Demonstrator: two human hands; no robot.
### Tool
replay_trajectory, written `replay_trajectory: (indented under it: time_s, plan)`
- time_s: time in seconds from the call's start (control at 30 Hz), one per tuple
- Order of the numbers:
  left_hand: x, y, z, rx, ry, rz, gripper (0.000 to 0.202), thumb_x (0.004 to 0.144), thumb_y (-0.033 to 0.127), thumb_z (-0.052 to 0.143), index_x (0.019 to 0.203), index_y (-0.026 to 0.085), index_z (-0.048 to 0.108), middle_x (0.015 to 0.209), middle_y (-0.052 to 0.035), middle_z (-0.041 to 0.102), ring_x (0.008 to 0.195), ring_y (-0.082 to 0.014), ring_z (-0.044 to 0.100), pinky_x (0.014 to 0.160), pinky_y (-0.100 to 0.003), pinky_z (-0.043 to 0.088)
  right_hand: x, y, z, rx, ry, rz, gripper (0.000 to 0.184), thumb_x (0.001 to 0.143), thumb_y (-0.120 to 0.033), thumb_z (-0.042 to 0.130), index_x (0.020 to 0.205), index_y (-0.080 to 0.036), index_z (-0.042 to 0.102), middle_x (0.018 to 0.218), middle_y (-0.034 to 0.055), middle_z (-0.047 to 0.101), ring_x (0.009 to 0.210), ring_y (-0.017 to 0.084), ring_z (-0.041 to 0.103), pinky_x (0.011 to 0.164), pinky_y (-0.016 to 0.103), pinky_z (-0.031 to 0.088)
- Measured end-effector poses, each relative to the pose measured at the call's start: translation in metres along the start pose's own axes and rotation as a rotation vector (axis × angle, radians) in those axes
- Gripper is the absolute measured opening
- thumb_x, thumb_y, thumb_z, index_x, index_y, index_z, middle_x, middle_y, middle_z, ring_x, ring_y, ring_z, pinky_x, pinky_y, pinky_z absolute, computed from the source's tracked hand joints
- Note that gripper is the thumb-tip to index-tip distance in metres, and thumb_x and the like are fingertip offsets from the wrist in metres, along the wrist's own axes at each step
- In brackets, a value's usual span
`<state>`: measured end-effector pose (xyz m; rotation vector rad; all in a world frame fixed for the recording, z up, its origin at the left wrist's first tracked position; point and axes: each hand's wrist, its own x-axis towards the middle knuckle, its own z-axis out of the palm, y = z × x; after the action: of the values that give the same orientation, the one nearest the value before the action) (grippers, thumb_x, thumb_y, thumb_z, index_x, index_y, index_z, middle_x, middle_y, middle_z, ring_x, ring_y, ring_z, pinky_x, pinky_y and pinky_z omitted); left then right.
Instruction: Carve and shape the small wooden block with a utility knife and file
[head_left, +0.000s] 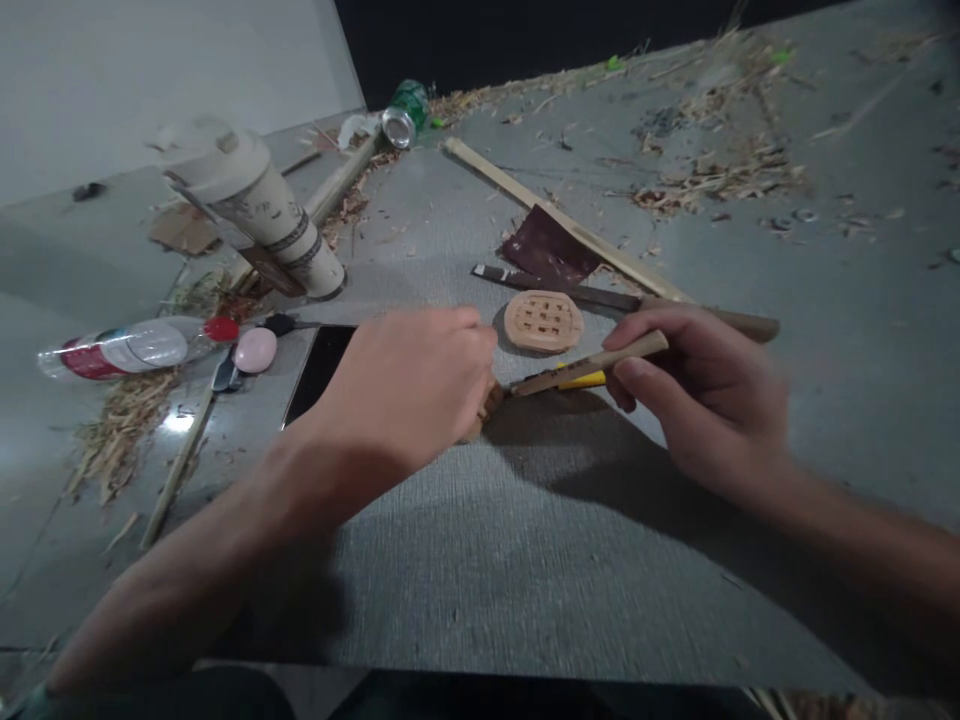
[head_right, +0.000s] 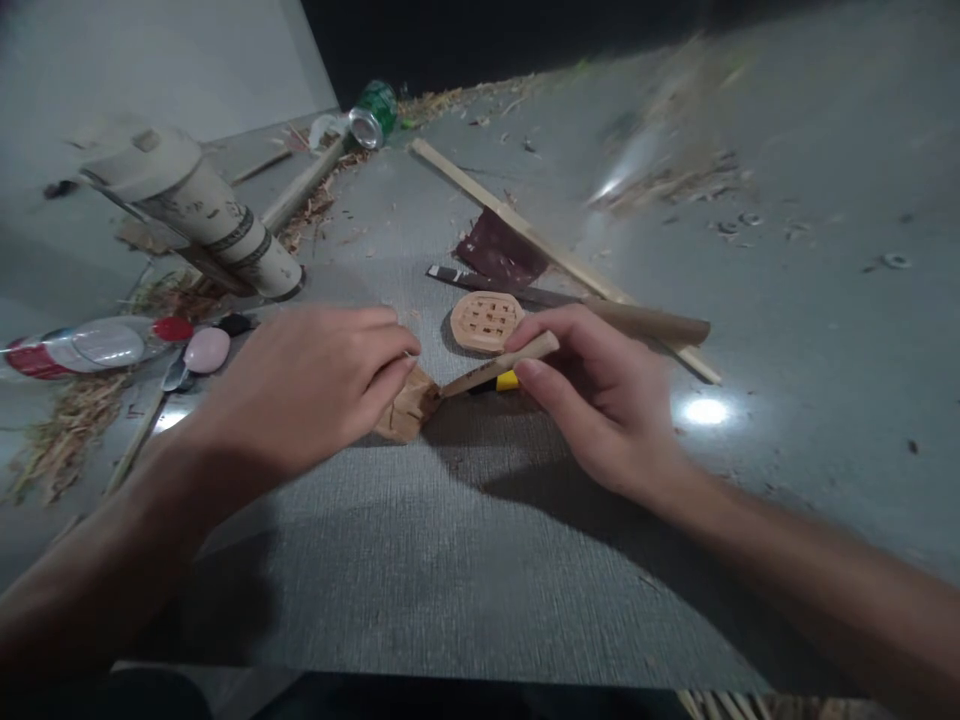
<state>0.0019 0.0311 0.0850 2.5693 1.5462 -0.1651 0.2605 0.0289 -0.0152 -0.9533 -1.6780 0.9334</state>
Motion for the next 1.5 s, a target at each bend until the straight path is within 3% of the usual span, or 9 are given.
replay_trajectory:
  time_s: [0.13,0.4,0.67,0.83,1.0,1.1,1.27,1.5]
  plan:
    - [-0.001,0.006,-0.003,0.107,-0.049,-0.03,0.025,0.107,0.023,0.054,0.106,0.019,0.079,0.104,-0.0073,0.075,0.08,-0.0252,0.067,0.06,-0.038,0.033,-0.002,-0.003,0.0,-0.136,-0.028,-0.087,0.016,0.103,-0.029,0.074,0.119,-0.032,0.073,0.085,-0.003,0.067,0.065,0.015,0.059,0.058,0.033,0.044]
    - [0.0,0.009,-0.001,0.098,-0.013,0.022,0.03,0.106,0.02,0.049,0.11,0.021,0.079,0.113,-0.0073,0.077,0.087,-0.0263,0.07,0.06,-0.039,0.036,0.002,-0.014,0.004,-0.359,-0.054,-0.36,0.018,0.1,-0.017,0.07,0.113,-0.029,0.072,0.099,-0.0005,0.079,0.076,0.016,0.072,0.07,0.032,0.056]
    - [0.0,0.011,0.0,0.066,-0.009,0.077,0.031,0.102,0.015,0.048,0.104,0.019,0.08,0.107,-0.0106,0.077,0.085,-0.0275,0.071,0.062,-0.037,0.043,0.003,-0.018,0.009,-0.361,-0.075,-0.403,0.02,0.101,-0.016,0.067,0.117,-0.029,0.066,0.104,0.0006,0.081,0.078,0.017,0.074,0.07,0.032,0.058]
    - [0.0,0.011,0.001,0.025,-0.019,0.065,0.032,0.102,0.015,0.047,0.109,0.019,0.078,0.108,-0.011,0.075,0.089,-0.0287,0.07,0.065,-0.038,0.044,0.006,-0.026,0.015,-0.389,-0.093,-0.443,0.012,0.104,-0.017,0.062,0.111,-0.026,0.065,0.093,-0.0001,0.079,0.072,0.015,0.072,0.063,0.03,0.052]
    - [0.0,0.003,0.004,-0.181,0.037,0.18,0.032,0.1,0.011,0.044,0.106,0.019,0.075,0.105,-0.0099,0.07,0.096,-0.0264,0.066,0.079,-0.04,0.049,0.009,-0.033,0.019,-0.438,-0.107,-0.46,0.008,0.108,-0.021,0.062,0.114,-0.026,0.066,0.091,0.0002,0.08,0.074,0.015,0.073,0.065,0.028,0.052]
    - [-0.001,0.001,0.003,-0.349,0.006,0.208,0.029,0.098,0.009,0.047,0.103,0.02,0.073,0.104,-0.0069,0.068,0.093,-0.0227,0.065,0.078,-0.038,0.049,0.011,-0.034,0.022,-0.477,-0.106,-0.454,0.008,0.109,-0.024,0.063,0.115,-0.025,0.068,0.091,0.0001,0.08,0.074,0.015,0.073,0.063,0.028,0.051]
    - [0.0,-0.001,0.002,-0.462,-0.04,0.236,0.013,0.102,0.022,0.06,0.101,0.024,0.073,0.105,-0.0051,0.069,0.095,-0.0224,0.066,0.077,-0.036,0.05,0.01,-0.034,0.025,-0.514,-0.132,-0.443,0.009,0.11,-0.028,0.063,0.116,-0.025,0.069,0.094,0.0006,0.081,0.071,0.015,0.072,0.063,0.029,0.049]
    - [0.002,-0.003,0.008,-0.468,0.026,0.258,0.025,0.111,0.032,0.056,0.096,0.024,0.075,0.1,-0.0039,0.068,0.089,-0.0205,0.065,0.075,-0.034,0.047,0.013,-0.035,0.025,-0.503,-0.132,-0.419,0.006,0.111,-0.027,0.064,0.112,-0.024,0.069,0.093,-0.0002,0.08,0.073,0.015,0.072,0.063,0.029,0.045]
